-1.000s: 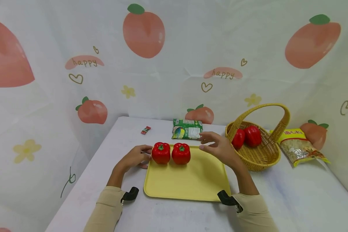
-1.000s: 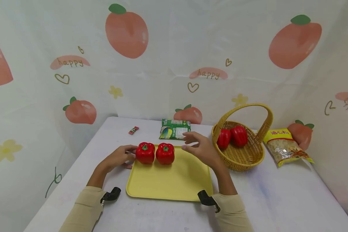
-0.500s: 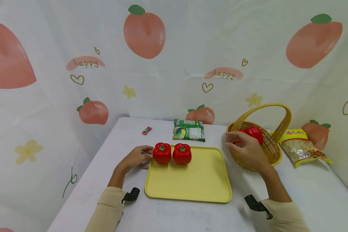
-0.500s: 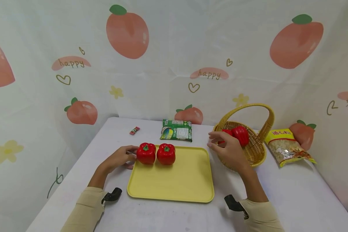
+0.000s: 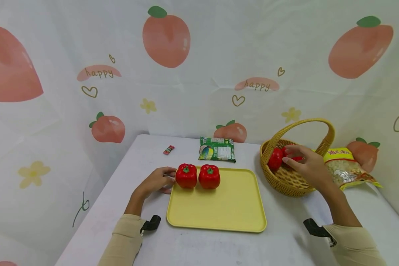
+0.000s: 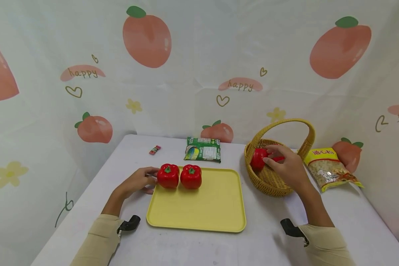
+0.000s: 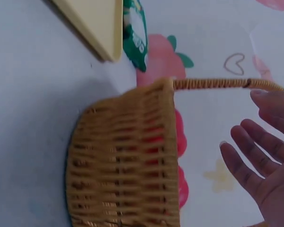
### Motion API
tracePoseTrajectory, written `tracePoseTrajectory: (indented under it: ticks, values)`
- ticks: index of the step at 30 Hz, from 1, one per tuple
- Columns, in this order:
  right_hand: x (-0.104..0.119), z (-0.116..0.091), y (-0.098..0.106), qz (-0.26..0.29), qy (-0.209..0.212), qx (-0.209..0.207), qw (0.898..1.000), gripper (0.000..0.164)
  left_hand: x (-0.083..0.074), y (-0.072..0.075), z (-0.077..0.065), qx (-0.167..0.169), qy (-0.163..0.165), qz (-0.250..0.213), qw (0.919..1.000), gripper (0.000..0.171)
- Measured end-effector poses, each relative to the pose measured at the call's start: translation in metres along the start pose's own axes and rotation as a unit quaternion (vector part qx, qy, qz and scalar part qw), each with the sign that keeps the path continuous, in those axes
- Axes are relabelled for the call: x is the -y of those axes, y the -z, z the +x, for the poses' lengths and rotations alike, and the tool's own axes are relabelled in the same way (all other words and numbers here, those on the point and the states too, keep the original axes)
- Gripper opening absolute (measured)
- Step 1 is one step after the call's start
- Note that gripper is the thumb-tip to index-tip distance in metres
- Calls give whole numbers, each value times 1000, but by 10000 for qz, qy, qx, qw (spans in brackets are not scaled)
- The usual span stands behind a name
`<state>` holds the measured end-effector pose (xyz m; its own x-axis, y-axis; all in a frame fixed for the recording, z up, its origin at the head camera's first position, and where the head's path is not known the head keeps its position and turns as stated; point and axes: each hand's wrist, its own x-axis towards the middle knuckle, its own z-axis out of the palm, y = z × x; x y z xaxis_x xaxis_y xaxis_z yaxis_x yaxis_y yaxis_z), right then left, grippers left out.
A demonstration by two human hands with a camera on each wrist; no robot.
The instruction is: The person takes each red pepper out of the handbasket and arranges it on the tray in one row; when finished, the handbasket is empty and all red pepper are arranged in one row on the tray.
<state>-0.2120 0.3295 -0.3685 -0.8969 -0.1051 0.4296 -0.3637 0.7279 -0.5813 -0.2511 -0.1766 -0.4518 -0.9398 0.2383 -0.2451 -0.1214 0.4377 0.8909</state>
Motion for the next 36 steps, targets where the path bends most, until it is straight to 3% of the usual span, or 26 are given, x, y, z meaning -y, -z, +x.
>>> tracePoseTrajectory:
  ticks: [8, 18, 30, 36]
  values:
    - [-18, 16, 17, -347, -502, 402, 9973, 48, 1, 0, 1, -3, 13, -22, 10000, 55]
    - [-40, 39, 26, -414, -690, 1002, 9917, 60, 0, -1, -1, -5, -45, -33, 10000, 54]
    - [-52, 64, 30, 273, -1617, 1808, 9697, 73, 1, 0, -1, -69, -34, -6, 10000, 55]
    - [-64, 68, 27, 193, -1593, 1966, 9673, 73, 0, -2, -2, -93, -20, 6, 10000, 55]
